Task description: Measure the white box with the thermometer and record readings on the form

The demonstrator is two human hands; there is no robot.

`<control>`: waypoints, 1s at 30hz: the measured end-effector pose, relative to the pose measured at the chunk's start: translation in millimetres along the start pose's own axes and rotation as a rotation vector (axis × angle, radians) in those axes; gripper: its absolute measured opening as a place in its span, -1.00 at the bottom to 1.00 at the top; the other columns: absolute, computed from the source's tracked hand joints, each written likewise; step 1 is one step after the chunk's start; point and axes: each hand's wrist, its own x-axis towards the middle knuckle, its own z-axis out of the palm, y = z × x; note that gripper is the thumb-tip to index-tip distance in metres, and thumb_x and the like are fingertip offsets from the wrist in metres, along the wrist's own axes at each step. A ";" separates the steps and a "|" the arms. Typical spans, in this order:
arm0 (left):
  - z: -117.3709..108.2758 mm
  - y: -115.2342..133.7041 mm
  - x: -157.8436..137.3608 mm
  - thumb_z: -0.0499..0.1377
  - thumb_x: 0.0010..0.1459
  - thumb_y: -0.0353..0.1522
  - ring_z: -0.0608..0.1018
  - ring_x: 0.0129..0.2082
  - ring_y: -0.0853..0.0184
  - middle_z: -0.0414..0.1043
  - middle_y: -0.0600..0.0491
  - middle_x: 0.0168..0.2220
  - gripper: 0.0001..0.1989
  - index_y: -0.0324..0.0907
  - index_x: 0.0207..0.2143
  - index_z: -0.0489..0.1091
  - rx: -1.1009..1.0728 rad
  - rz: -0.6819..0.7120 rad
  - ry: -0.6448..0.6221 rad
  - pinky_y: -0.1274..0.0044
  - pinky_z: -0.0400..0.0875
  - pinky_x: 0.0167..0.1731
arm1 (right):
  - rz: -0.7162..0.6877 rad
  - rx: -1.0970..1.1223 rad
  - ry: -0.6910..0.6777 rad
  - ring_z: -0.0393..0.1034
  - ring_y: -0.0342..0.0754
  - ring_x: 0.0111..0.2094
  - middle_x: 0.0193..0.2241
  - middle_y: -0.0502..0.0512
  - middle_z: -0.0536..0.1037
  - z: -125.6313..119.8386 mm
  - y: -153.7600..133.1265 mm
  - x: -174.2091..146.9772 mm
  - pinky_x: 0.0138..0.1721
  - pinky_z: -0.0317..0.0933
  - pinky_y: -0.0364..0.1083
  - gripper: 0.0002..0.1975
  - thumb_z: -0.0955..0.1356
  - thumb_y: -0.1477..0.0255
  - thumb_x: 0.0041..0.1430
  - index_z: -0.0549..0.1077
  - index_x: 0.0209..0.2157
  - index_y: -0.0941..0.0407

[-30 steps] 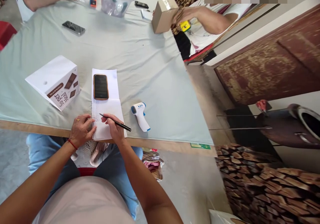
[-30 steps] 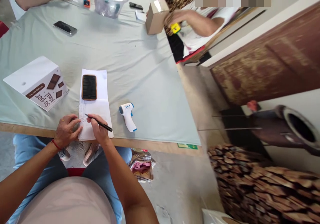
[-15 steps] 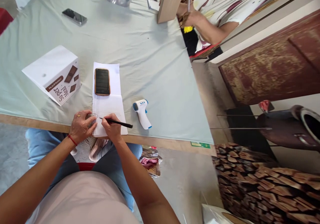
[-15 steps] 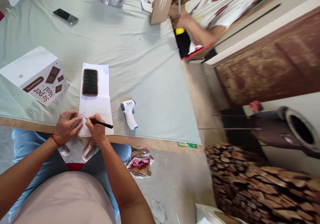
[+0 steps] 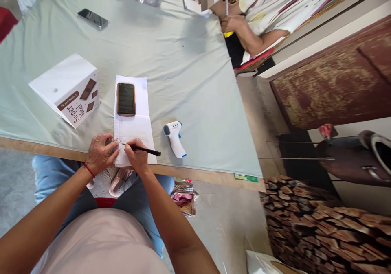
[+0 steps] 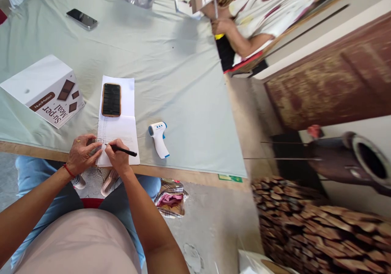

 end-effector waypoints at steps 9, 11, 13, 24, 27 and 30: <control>0.3 0.4 0.0 0.14 0.23 -0.24 0.43 -0.02 0.16 0.41 -0.09 -0.06 -0.77 -0.11 -0.18 0.54 -0.023 -0.018 -0.010 0.28 0.32 0.05 | 0.001 -0.042 -0.067 0.24 -0.12 -0.53 -0.60 -0.06 0.38 -1.1 0.3 -0.4 -0.42 0.20 -0.12 -0.86 0.29 0.32 0.04 0.35 -0.52 0.06; 0.0 0.5 0.2 0.14 0.23 -0.24 0.43 -0.02 0.15 0.41 -0.09 -0.05 -0.77 -0.11 -0.18 0.54 -0.027 -0.018 -0.012 0.26 0.33 0.04 | -0.006 -0.043 -0.076 0.24 -0.13 -0.53 -0.60 -0.06 0.38 -1.3 1.1 -0.6 -0.42 0.19 -0.12 -0.85 0.29 0.32 0.04 0.35 -0.52 0.06; -0.3 0.7 0.3 0.15 0.23 -0.24 0.43 -0.02 0.14 0.41 -0.09 -0.06 -0.78 -0.10 -0.19 0.54 -0.022 -0.017 -0.011 0.25 0.34 0.03 | -0.013 -0.044 -0.080 0.25 -0.13 -0.53 -0.59 -0.06 0.39 -1.4 2.1 -1.0 -0.42 0.19 -0.12 -0.85 0.29 0.31 0.05 0.36 -0.52 0.07; 0.7 0.5 0.5 0.16 0.22 -0.25 0.43 -0.04 0.14 0.41 -0.11 -0.07 -0.78 -0.13 -0.20 0.55 0.000 0.016 0.031 0.24 0.37 0.02 | -0.009 -0.047 -0.084 0.25 -0.12 -0.54 -0.60 -0.06 0.39 -1.7 2.0 -0.9 -0.42 0.18 -0.11 -0.85 0.29 0.30 0.05 0.35 -0.52 0.06; 1.3 -0.2 0.3 0.16 0.22 -0.24 0.43 -0.04 0.15 0.41 -0.11 -0.07 -0.78 -0.14 -0.20 0.55 -0.006 0.024 0.041 0.25 0.37 0.02 | -0.003 -0.051 -0.083 0.25 -0.12 -0.54 -0.60 -0.06 0.40 -1.4 2.0 -0.7 -0.43 0.18 -0.11 -0.85 0.29 0.29 0.04 0.35 -0.52 0.06; 1.3 -0.3 0.2 0.15 0.22 -0.24 0.42 -0.03 0.15 0.41 -0.10 -0.06 -0.78 -0.12 -0.20 0.54 -0.014 0.009 0.022 0.25 0.35 0.04 | 0.004 -0.064 -0.082 0.25 -0.12 -0.54 -0.60 -0.06 0.40 -1.4 2.6 -0.7 -0.42 0.19 -0.11 -0.85 0.29 0.29 0.04 0.34 -0.52 0.05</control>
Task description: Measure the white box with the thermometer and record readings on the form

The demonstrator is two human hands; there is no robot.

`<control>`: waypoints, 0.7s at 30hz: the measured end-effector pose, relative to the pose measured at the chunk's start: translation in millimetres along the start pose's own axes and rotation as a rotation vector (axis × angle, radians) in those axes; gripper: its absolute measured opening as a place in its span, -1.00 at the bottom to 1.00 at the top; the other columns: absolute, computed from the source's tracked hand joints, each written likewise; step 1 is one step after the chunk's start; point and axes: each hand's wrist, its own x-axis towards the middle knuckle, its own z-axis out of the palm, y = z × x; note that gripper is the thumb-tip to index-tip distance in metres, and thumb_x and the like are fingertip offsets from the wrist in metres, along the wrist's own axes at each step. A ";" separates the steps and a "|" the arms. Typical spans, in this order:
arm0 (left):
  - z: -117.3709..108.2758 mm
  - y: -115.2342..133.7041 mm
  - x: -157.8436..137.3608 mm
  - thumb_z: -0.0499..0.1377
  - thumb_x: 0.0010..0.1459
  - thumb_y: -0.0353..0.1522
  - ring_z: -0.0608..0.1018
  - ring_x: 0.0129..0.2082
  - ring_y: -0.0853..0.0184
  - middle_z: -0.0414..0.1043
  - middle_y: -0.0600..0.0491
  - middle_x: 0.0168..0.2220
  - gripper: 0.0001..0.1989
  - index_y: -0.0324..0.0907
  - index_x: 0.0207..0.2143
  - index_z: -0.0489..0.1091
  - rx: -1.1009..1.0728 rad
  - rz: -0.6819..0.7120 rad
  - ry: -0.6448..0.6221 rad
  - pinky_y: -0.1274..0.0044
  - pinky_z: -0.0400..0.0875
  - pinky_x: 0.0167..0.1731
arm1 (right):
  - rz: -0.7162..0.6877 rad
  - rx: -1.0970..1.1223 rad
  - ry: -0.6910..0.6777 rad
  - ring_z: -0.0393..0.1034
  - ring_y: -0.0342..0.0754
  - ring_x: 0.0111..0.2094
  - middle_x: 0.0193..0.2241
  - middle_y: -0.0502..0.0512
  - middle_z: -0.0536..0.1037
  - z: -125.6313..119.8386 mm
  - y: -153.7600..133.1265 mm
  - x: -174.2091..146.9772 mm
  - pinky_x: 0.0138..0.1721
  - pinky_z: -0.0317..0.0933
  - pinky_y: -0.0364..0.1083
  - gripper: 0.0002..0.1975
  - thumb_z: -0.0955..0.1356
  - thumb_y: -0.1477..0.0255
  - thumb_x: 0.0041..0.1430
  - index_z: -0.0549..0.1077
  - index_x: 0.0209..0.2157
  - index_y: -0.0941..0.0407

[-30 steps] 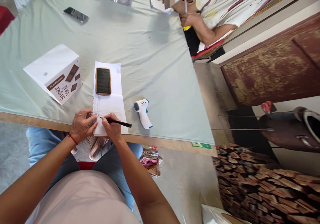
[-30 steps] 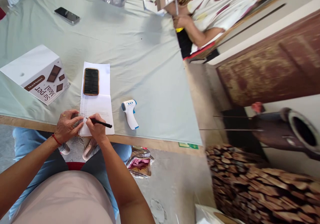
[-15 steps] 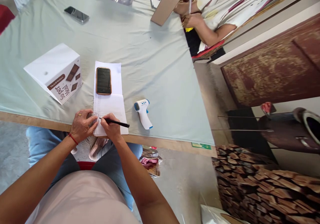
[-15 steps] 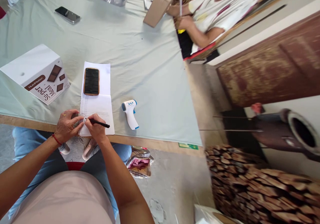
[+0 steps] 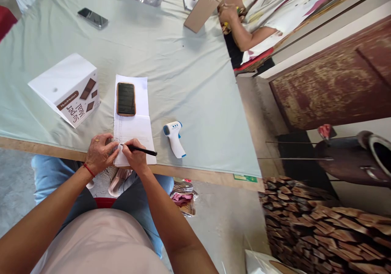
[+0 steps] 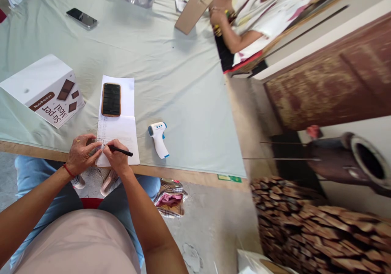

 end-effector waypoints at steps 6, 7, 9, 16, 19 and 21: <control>-0.9 0.9 0.0 0.16 0.22 -0.25 0.44 -0.03 0.16 0.41 -0.07 -0.06 -0.80 -0.10 -0.19 0.53 0.017 -0.001 -0.005 0.27 0.35 0.04 | -0.010 -0.016 0.000 0.25 -0.12 -0.55 -0.61 -0.07 0.40 0.1 0.5 -0.2 -0.43 0.18 -0.11 -0.85 0.29 0.29 0.03 0.35 -0.52 0.05; -1.1 1.0 0.1 0.16 0.22 -0.25 0.44 -0.03 0.16 0.41 -0.07 -0.06 -0.80 -0.10 -0.19 0.53 0.010 -0.001 -0.003 0.26 0.35 0.04 | -0.015 -0.015 -0.002 0.25 -0.11 -0.55 -0.61 -0.07 0.40 0.2 0.4 -0.2 -0.43 0.18 -0.11 -0.85 0.29 0.29 0.04 0.36 -0.51 0.05; -1.6 1.3 0.5 0.16 0.22 -0.25 0.44 -0.03 0.14 0.41 -0.08 -0.06 -0.80 -0.10 -0.19 0.53 -0.007 -0.007 -0.006 0.25 0.34 0.04 | -0.021 -0.015 -0.006 0.26 -0.11 -0.55 -0.61 -0.06 0.40 0.2 0.2 -0.1 -0.42 0.18 -0.11 -0.86 0.29 0.30 0.04 0.36 -0.51 0.05; -2.1 2.0 0.7 0.15 0.22 -0.26 0.44 -0.01 0.14 0.41 -0.07 -0.06 -0.81 -0.08 -0.19 0.52 0.009 -0.019 -0.025 0.25 0.35 0.04 | -0.022 -0.021 -0.020 0.26 -0.12 -0.53 -0.60 -0.06 0.41 0.6 -0.6 0.0 -0.40 0.21 -0.11 -0.87 0.28 0.32 0.04 0.34 -0.51 0.05; -1.6 1.7 0.4 0.16 0.22 -0.26 0.43 -0.01 0.14 0.41 -0.07 -0.05 -0.81 -0.09 -0.19 0.52 -0.012 -0.022 -0.020 0.24 0.34 0.05 | -0.019 -0.031 -0.011 0.24 -0.12 -0.54 -0.61 -0.07 0.39 0.9 -0.2 -0.2 -0.42 0.19 -0.11 -0.87 0.28 0.32 0.04 0.34 -0.52 0.05; -1.5 1.5 0.5 0.16 0.22 -0.26 0.43 -0.01 0.14 0.41 -0.08 -0.06 -0.81 -0.10 -0.19 0.52 -0.020 -0.012 -0.008 0.24 0.34 0.05 | -0.020 -0.032 -0.007 0.24 -0.12 -0.55 -0.62 -0.07 0.39 0.9 0.1 -0.2 -0.43 0.18 -0.11 -0.87 0.27 0.32 0.03 0.34 -0.52 0.05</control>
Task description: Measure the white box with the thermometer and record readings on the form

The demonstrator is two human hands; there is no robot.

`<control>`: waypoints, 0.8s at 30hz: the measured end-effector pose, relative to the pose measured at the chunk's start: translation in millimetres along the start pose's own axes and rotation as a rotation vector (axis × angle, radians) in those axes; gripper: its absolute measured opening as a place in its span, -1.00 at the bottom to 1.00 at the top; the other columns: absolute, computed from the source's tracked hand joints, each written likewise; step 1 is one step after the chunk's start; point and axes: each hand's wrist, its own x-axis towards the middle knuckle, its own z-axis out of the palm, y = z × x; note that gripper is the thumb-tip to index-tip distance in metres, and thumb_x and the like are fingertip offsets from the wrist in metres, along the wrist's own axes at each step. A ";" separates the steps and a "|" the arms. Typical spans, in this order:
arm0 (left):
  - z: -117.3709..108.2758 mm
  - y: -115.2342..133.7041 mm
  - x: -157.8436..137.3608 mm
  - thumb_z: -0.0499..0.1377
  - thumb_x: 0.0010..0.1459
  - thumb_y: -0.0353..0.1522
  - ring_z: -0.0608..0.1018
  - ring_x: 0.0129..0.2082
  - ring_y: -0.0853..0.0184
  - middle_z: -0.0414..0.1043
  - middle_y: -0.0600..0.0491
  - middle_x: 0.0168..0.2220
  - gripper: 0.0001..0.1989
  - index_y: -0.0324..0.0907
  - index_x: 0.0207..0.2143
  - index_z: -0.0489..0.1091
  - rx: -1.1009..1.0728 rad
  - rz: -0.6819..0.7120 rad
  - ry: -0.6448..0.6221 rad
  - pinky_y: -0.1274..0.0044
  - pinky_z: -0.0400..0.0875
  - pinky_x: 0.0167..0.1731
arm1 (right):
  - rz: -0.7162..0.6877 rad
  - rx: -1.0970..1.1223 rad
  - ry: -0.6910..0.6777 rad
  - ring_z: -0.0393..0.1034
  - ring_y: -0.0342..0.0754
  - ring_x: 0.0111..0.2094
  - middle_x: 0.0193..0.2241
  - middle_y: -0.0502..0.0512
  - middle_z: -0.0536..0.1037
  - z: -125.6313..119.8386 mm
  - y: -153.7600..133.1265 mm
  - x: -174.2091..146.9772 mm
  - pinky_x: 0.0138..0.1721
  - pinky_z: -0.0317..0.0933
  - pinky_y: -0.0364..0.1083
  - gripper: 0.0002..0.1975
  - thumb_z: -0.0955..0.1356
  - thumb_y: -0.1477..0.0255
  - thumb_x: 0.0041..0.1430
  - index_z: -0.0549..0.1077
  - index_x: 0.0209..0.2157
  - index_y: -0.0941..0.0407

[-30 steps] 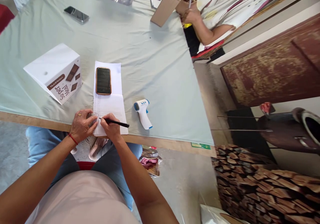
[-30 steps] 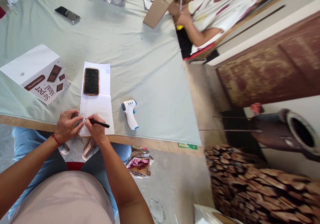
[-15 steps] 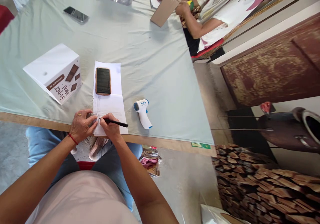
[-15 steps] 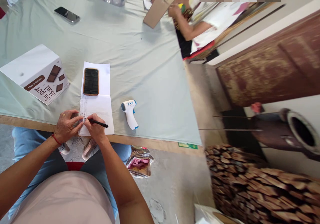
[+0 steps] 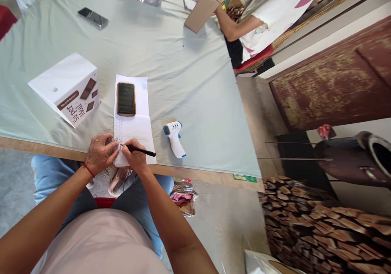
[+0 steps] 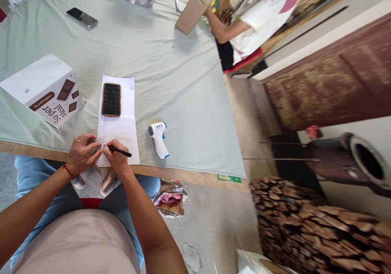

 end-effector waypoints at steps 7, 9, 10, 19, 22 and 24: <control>-1.2 0.4 1.1 0.16 0.20 -0.25 0.43 -0.03 0.10 0.41 -0.10 -0.06 -0.81 -0.09 -0.20 0.53 -0.044 -0.032 -0.027 0.19 0.34 0.04 | -0.013 0.010 -0.001 0.24 -0.12 -0.55 -0.62 -0.07 0.38 -0.8 -0.4 0.1 -0.42 0.17 -0.11 -0.87 0.28 0.32 0.03 0.33 -0.53 0.05; -1.3 0.6 1.1 0.16 0.21 -0.25 0.43 -0.03 0.11 0.41 -0.09 -0.05 -0.80 -0.08 -0.20 0.53 -0.028 -0.032 -0.033 0.19 0.34 0.03 | -0.015 0.014 0.002 0.25 -0.12 -0.55 -0.61 -0.07 0.39 -0.9 -0.9 0.2 -0.43 0.17 -0.11 -0.87 0.28 0.32 0.02 0.33 -0.53 0.05; -1.3 0.6 1.0 0.15 0.21 -0.25 0.43 -0.03 0.11 0.41 -0.09 -0.05 -0.80 -0.08 -0.20 0.53 -0.012 -0.029 -0.031 0.20 0.35 0.03 | -0.015 0.020 0.003 0.25 -0.11 -0.55 -0.61 -0.07 0.39 -0.9 -1.1 0.3 -0.43 0.17 -0.11 -0.87 0.28 0.31 0.03 0.34 -0.52 0.05; -0.4 0.1 0.4 0.16 0.21 -0.24 0.44 -0.05 0.16 0.41 -0.08 -0.08 -0.79 -0.11 -0.20 0.54 0.039 0.014 0.007 0.26 0.35 0.03 | -0.011 0.031 0.023 0.24 -0.13 -0.55 -0.61 -0.07 0.37 -0.7 -0.8 0.7 -0.45 0.16 -0.12 -0.85 0.27 0.31 0.03 0.33 -0.53 0.07; 0.1 -0.7 -0.1 0.17 0.21 -0.25 0.44 -0.05 0.17 0.41 -0.08 -0.08 -0.79 -0.13 -0.20 0.53 0.066 0.048 0.036 0.28 0.36 0.02 | -0.002 0.001 0.015 0.23 -0.13 -0.55 -0.62 -0.07 0.37 -1.0 -1.0 0.5 -0.44 0.16 -0.12 -0.84 0.26 0.30 0.03 0.33 -0.53 0.06; 0.4 -1.1 -0.4 0.17 0.21 -0.26 0.44 -0.05 0.17 0.41 -0.08 -0.08 -0.80 -0.13 -0.20 0.53 0.068 0.056 0.043 0.28 0.36 0.02 | -0.003 -0.007 0.010 0.22 -0.13 -0.56 -0.63 -0.07 0.37 -1.3 -1.0 0.4 -0.45 0.15 -0.12 -0.84 0.26 0.30 0.03 0.33 -0.53 0.06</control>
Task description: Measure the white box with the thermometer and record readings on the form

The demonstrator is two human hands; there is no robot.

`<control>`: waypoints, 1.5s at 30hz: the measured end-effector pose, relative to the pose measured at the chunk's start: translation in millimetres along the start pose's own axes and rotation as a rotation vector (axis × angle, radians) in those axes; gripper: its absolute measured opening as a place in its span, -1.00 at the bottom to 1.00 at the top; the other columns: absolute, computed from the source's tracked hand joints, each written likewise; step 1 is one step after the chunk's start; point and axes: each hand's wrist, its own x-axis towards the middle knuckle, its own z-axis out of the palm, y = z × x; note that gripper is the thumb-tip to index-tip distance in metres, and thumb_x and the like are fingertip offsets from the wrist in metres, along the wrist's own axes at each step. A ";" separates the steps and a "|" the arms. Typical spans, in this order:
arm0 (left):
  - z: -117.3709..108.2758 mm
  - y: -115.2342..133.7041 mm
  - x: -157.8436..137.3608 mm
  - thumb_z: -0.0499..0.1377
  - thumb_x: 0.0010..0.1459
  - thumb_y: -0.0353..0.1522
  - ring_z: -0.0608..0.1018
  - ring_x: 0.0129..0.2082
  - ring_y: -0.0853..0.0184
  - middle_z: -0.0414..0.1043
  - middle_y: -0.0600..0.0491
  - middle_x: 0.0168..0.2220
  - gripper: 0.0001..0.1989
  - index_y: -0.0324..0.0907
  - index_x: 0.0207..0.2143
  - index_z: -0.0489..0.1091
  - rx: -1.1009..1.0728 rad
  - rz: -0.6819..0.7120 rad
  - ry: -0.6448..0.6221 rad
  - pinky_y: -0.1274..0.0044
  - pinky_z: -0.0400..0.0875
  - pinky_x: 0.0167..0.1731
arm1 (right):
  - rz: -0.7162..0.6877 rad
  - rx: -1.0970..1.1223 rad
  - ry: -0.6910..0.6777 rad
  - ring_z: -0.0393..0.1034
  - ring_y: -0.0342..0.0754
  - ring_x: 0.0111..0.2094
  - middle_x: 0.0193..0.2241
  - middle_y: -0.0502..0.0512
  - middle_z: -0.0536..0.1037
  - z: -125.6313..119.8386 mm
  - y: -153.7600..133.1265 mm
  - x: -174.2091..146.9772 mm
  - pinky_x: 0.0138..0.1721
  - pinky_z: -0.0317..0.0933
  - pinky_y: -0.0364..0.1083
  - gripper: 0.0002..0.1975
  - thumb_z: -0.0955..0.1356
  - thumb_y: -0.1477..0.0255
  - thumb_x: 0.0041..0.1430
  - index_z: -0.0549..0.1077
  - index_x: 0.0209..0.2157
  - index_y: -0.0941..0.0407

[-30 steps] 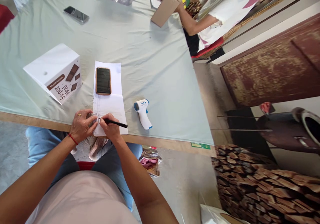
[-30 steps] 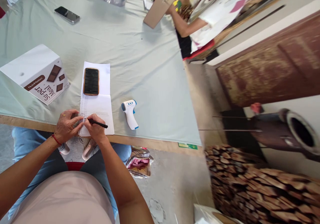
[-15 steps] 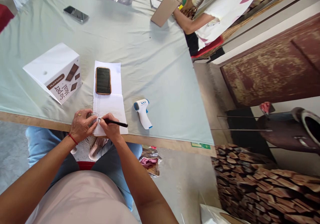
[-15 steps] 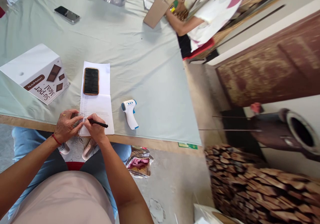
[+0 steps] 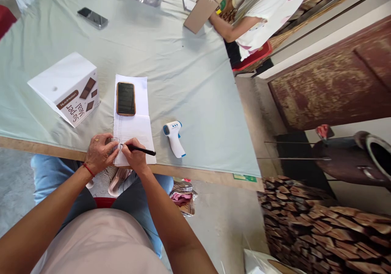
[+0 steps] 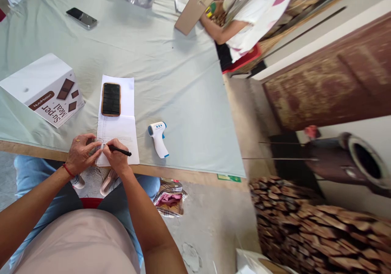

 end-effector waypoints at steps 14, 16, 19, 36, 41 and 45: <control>-0.6 1.1 1.1 0.18 0.20 -0.26 0.44 -0.04 0.15 0.42 -0.08 -0.07 -0.81 -0.11 -0.20 0.53 -0.042 -0.040 -0.029 0.25 0.35 0.04 | -0.016 0.049 0.048 0.20 -0.14 -0.56 -0.62 -0.07 0.34 1.5 0.5 0.2 -0.45 0.16 -0.12 -0.86 0.27 0.33 0.01 0.30 -0.55 0.06; 0.1 0.5 0.6 0.18 0.20 -0.26 0.44 -0.04 0.15 0.41 -0.08 -0.07 -0.80 -0.12 -0.20 0.54 -0.022 -0.029 -0.025 0.26 0.34 0.04 | -0.008 0.059 0.079 0.21 -0.14 -0.56 -0.62 -0.07 0.34 1.7 0.4 0.6 -0.45 0.17 -0.12 -0.86 0.26 0.33 0.01 0.29 -0.55 0.06; 0.8 0.1 0.1 0.17 0.21 -0.25 0.44 -0.03 0.15 0.41 -0.08 -0.07 -0.79 -0.12 -0.20 0.54 -0.020 -0.028 -0.027 0.27 0.34 0.05 | 0.002 0.041 0.077 0.21 -0.13 -0.55 -0.62 -0.07 0.34 1.6 0.6 1.2 -0.44 0.17 -0.12 -0.86 0.26 0.32 0.01 0.29 -0.54 0.06; -1.2 1.2 0.9 0.15 0.22 -0.24 0.43 -0.02 0.14 0.41 -0.09 -0.06 -0.77 -0.12 -0.19 0.54 -0.040 -0.064 -0.075 0.26 0.31 0.06 | 0.032 0.122 0.119 0.21 -0.13 -0.54 -0.62 -0.07 0.33 -0.5 -0.1 2.4 -0.44 0.19 -0.12 -0.85 0.26 0.31 0.01 0.27 -0.54 0.06; -1.1 -0.3 0.6 0.14 0.22 -0.24 0.45 -0.04 0.16 0.42 -0.09 -0.08 -0.76 -0.12 -0.20 0.55 -0.025 -0.061 -0.062 0.26 0.33 0.05 | 0.051 0.181 0.156 0.24 -0.12 -0.52 -0.59 -0.06 0.36 -0.4 -2.7 4.6 -0.42 0.22 -0.11 -0.83 0.28 0.27 0.02 0.30 -0.52 0.07; -1.7 -0.4 0.6 0.16 0.20 -0.24 0.46 -0.05 0.16 0.42 -0.09 -0.08 -0.79 -0.12 -0.23 0.53 -0.058 -0.060 -0.027 0.26 0.36 0.02 | 0.066 0.194 0.165 0.26 -0.12 -0.51 -0.57 -0.04 0.38 -0.8 -4.8 6.0 -0.42 0.22 -0.11 -0.81 0.29 0.25 0.04 0.31 -0.49 0.08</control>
